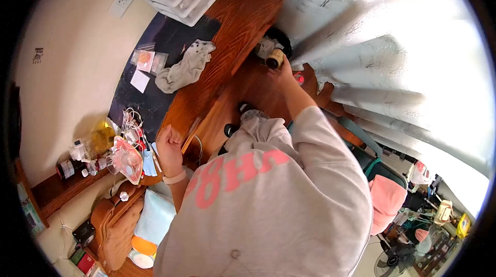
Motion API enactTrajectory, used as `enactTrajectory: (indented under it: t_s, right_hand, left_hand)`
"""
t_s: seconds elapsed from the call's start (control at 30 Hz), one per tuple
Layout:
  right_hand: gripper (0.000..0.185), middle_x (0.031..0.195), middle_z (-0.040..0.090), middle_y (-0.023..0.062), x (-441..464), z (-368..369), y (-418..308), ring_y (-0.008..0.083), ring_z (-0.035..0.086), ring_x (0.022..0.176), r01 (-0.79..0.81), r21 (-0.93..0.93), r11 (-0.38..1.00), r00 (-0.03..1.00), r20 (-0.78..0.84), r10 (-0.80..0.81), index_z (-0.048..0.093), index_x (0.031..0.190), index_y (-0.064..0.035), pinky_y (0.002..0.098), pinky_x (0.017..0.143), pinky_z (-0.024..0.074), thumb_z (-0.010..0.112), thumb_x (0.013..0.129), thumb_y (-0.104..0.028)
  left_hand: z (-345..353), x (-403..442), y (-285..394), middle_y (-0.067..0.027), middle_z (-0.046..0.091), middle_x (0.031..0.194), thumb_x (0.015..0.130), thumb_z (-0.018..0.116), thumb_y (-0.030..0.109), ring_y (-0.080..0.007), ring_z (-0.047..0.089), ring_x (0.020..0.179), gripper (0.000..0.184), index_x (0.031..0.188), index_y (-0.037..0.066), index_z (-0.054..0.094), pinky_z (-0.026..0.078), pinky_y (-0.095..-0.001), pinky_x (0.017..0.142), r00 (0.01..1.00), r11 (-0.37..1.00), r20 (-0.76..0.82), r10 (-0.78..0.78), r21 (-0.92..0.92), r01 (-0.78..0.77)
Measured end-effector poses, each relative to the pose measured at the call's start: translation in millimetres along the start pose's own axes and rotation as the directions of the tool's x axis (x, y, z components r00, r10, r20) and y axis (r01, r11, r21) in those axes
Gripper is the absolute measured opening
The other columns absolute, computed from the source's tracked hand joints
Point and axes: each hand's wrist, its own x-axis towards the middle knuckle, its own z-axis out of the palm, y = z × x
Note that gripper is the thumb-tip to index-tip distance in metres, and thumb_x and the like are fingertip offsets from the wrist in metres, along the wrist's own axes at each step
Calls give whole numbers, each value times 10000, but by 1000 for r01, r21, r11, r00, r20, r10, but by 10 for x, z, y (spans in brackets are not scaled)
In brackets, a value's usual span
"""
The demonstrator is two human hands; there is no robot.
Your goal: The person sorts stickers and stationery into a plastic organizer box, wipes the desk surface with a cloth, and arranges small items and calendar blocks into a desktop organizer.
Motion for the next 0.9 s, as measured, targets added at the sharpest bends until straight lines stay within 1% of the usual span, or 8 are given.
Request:
enactTrajectory:
  t_s: [0.07,0.17,0.27,0.33,0.43,0.5,0.6,0.9]
  right_hand:
    - [563,1123,491,115,295,-164,7,251,527,925,32,142,989,993,-117,-15,426,1165,-91,402,750,466,626,760,-429]
    - [608,1161,474,128,761,-878,257,253,434,1093,245,-478,844,955,269,-125,345,1285,-56,406,951,316,542,812,-383]
    - [479,1156,489,115,355,-1923,687,235,474,1047,555,-760,338,826,458,-328,418,1194,-35,326,845,419,539,810,-295]
    - [702,1298,373,217,-239,-2466,794,347,321,1226,47,-936,-348,995,75,-69,315,1294,7,369,992,307,579,768,-375]
    - [773,1324,322,237,-576,-3634,977,360,306,1233,-265,-868,-420,956,-293,4,300,1304,1,376,1000,286,587,743,-446]
    - [759,1327,317,235,-871,-4083,834,358,301,1237,-386,-795,-468,908,-418,-38,300,1305,-4,398,1000,275,576,750,-442]
    - [737,1331,311,232,-1159,-4401,730,356,292,1243,-472,-744,-473,870,-480,-113,301,1307,-13,430,1000,258,559,760,-435]
    - [674,1344,290,225,-1224,-3918,3095,350,266,1260,-427,-758,-493,904,-355,-238,305,1312,-40,526,1000,208,508,790,-415]
  left_hand:
    - [35,68,-75,22,293,536,814,519,123,-84,285,500,318,553,109,337,251,-232,495,995,999,93,-36,14,35]
    - [214,89,-133,22,290,539,817,517,127,-88,285,495,318,555,109,338,256,-231,495,991,993,72,-109,56,105]
    - [315,95,-211,19,287,534,820,512,121,-91,287,485,325,552,111,329,262,-231,490,984,983,55,-170,80,166]
    - [220,103,-264,11,313,534,817,517,126,-96,308,487,313,557,101,344,267,-239,487,990,978,53,-134,168,123]
    - [-332,221,-290,-20,387,530,789,547,141,-137,380,490,279,567,74,392,306,-261,499,998,777,-12,54,628,-35]
    - [-895,369,-172,-77,497,599,728,610,169,-225,486,561,198,642,49,479,375,-309,557,947,200,84,310,968,-151]
    - [-1564,667,411,-169,581,903,632,700,194,-340,553,817,348,896,35,539,433,-404,723,830,-590,358,428,806,-44]
    - [-2344,1557,1036,-285,471,1123,588,715,372,-388,460,1066,769,1138,-65,402,390,-407,892,959,-398,244,146,902,-169]
